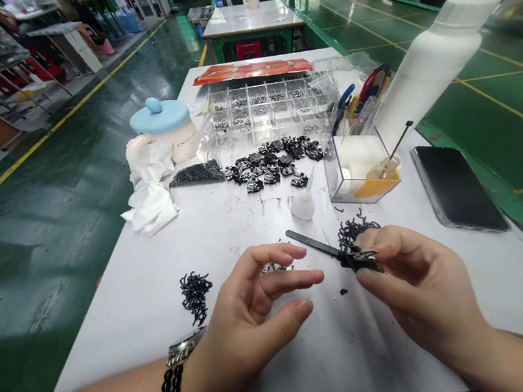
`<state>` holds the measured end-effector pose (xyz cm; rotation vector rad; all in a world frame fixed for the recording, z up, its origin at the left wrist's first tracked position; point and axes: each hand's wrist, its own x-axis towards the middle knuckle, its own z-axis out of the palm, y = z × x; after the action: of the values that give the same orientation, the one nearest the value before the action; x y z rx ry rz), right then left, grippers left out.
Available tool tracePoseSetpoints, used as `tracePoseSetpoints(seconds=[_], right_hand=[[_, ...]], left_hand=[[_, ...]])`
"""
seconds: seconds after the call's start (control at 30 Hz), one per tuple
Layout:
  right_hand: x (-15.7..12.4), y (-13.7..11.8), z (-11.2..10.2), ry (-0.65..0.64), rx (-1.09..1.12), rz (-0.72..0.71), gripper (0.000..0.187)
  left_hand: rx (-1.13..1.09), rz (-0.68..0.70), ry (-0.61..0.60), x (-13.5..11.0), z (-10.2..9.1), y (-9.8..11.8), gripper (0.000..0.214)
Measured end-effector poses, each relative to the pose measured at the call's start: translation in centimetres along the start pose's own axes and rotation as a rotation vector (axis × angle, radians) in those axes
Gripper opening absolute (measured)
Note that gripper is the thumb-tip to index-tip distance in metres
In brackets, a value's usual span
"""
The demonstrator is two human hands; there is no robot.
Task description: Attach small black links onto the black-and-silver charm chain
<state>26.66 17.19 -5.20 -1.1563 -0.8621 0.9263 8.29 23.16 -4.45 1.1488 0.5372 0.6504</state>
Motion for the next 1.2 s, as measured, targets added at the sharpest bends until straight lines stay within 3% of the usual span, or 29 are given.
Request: tracePoseSetpoints(seconds=[0.67, 0.9, 1.03, 1.2], right_hand=[[0.1, 0.1, -0.3, -0.054, 0.071, 0.116, 0.021], [-0.4, 0.1, 0.3, -0.074, -0.177, -0.103, 0.022], [-0.6, 0.2, 0.5, -0.093, -0.407, -0.307, 0.022], [-0.4, 0.1, 0.8, -0.154, -0.653, -0.611, 0.018]], left_hand=[[0.07, -0.003, 0.059, -0.1, 0.3, 0.0, 0.021], [0.12, -0.019, 0.096, -0.3, 0.2, 0.1, 0.022], [0.073, -0.114, 0.036, -0.3, -0.1, 0.0, 0.02], [0.047, -0.067, -0.035, -0.1, 0.0, -0.4, 0.036]])
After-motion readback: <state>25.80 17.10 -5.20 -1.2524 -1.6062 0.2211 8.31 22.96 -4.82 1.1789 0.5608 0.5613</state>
